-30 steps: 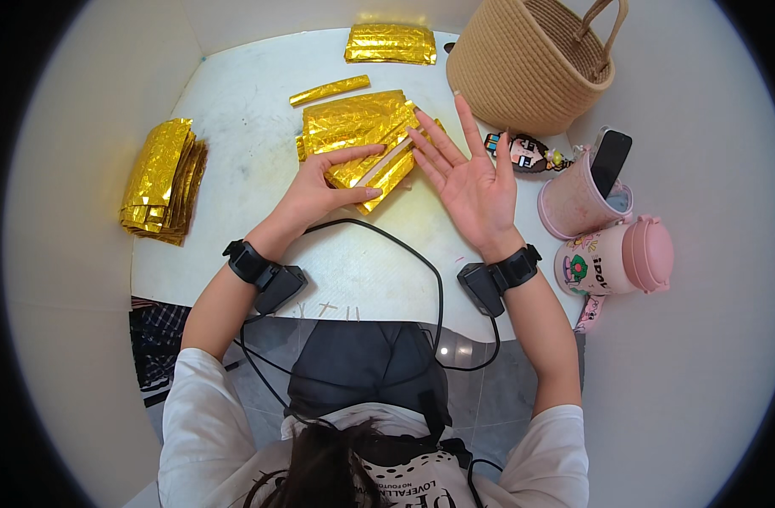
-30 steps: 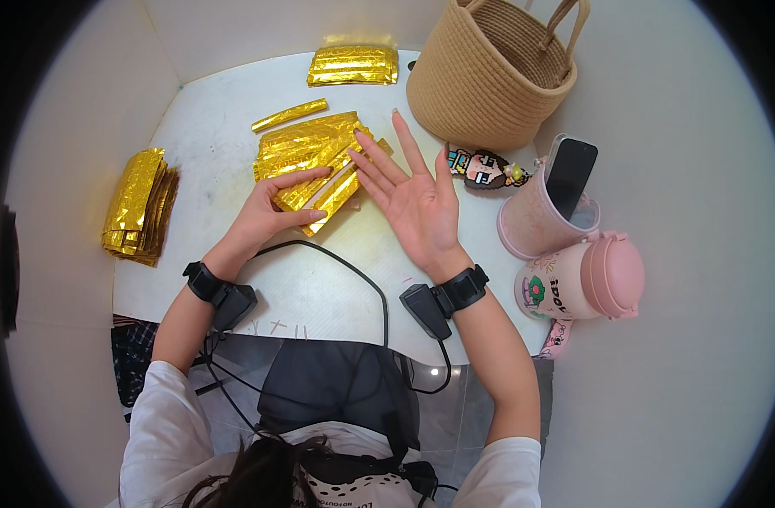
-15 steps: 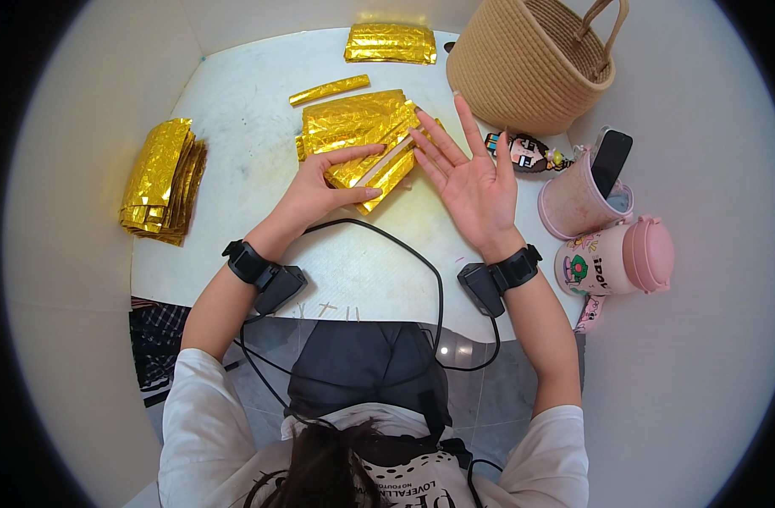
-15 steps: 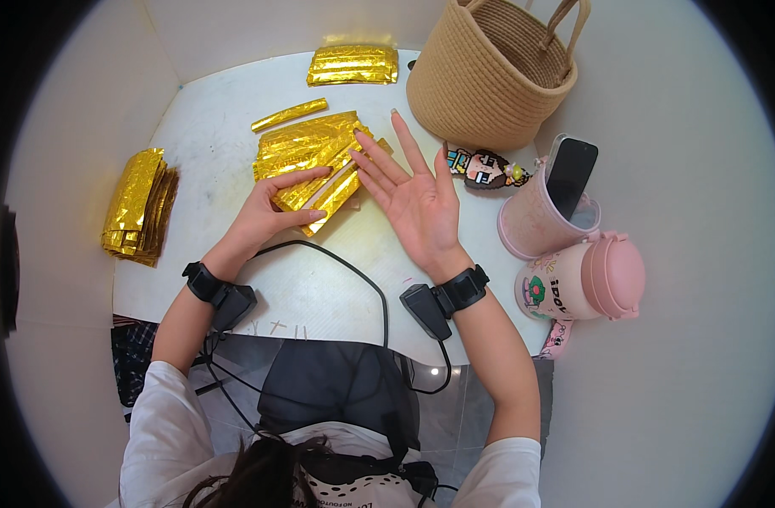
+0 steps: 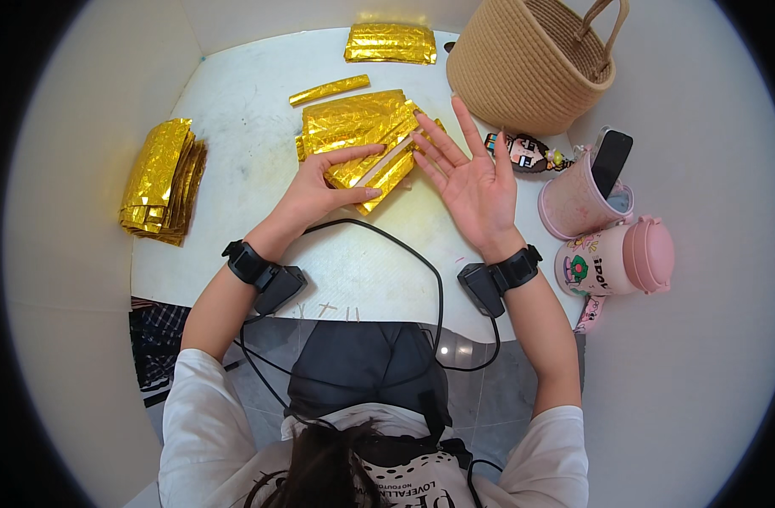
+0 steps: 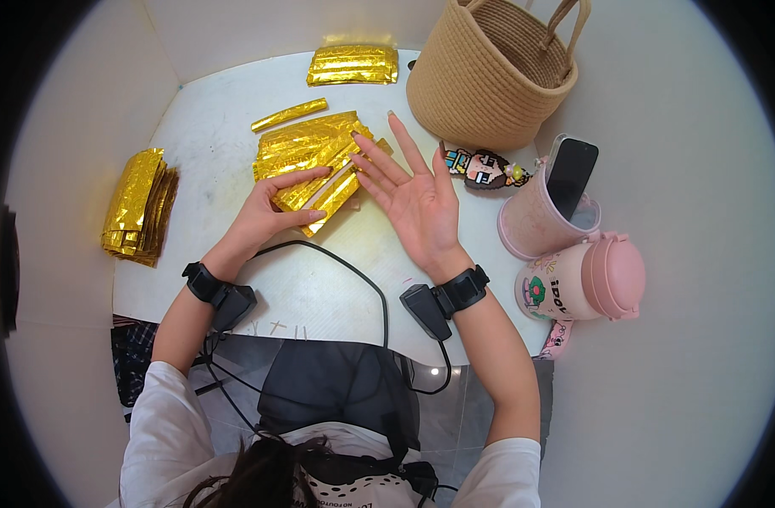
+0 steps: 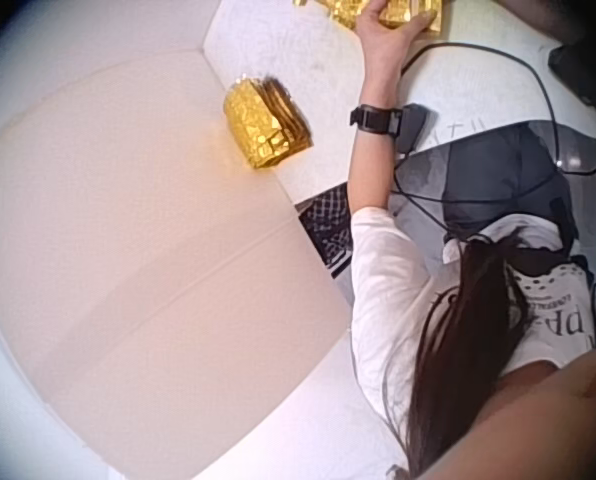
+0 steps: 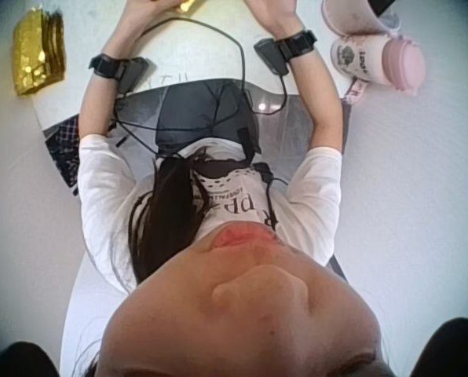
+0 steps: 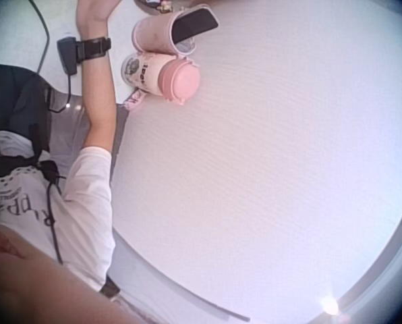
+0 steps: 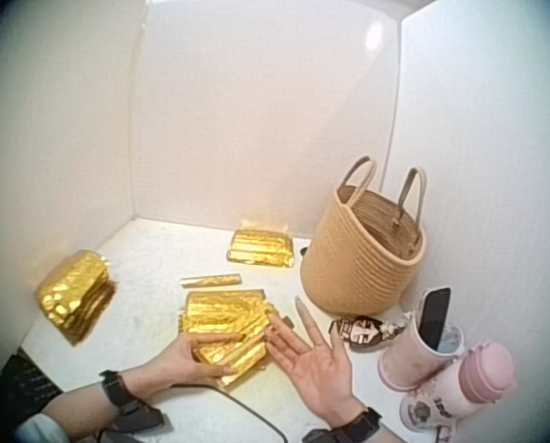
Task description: Fold and stack gold bubble mailers on a white desk.
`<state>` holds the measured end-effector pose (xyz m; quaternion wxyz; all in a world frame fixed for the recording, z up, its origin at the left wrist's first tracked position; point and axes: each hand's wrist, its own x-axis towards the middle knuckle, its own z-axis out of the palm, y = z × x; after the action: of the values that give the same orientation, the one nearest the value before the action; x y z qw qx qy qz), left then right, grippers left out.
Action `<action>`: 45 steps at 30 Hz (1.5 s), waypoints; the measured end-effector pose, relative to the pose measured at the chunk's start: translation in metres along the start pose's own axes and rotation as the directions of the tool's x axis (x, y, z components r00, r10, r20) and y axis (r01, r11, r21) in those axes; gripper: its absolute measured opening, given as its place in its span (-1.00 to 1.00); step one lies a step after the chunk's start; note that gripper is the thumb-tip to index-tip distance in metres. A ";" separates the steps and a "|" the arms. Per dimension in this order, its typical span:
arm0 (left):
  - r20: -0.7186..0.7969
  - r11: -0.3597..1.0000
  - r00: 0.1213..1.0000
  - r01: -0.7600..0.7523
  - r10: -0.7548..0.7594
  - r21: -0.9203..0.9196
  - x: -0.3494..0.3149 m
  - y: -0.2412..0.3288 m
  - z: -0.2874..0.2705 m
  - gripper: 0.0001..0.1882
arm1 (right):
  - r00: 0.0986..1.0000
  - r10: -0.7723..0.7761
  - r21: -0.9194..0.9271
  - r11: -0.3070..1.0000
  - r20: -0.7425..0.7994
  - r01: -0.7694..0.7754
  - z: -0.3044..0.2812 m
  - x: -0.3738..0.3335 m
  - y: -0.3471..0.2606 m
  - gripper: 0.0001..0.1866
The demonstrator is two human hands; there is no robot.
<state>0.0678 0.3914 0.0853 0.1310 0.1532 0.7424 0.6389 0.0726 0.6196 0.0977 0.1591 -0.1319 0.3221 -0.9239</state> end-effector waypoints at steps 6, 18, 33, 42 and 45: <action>0.000 1.000 1.000 -0.004 0.004 0.015 0.000 0.001 0.000 -0.40 | 0.999 0.035 0.028 0.999 -0.007 -0.035 -0.001 0.000 0.000 -0.29; 0.002 1.000 1.000 0.007 -0.007 -0.006 0.000 0.001 0.000 -0.40 | 0.998 0.043 0.053 0.998 -0.037 -0.041 -0.004 -0.001 0.000 -0.29; 0.002 1.000 1.000 -0.007 0.007 0.002 0.000 -0.001 0.000 -0.40 | 0.996 0.088 0.017 0.996 0.030 -0.089 -0.020 -0.002 0.003 -0.37; 0.003 1.000 1.000 -0.014 0.014 0.019 0.002 -0.002 -0.001 -0.39 | 0.995 0.090 0.012 0.996 0.045 -0.090 -0.023 -0.002 0.002 -0.39; 0.001 1.000 1.000 -0.007 0.007 0.023 0.002 -0.003 -0.001 -0.40 | 0.996 0.087 0.000 0.996 0.016 -0.087 -0.024 -0.002 0.004 -0.39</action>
<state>0.0655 0.3908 0.0829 0.1275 0.1574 0.7490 0.6308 0.0672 0.6309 0.0771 0.2017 -0.1253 0.3258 -0.9151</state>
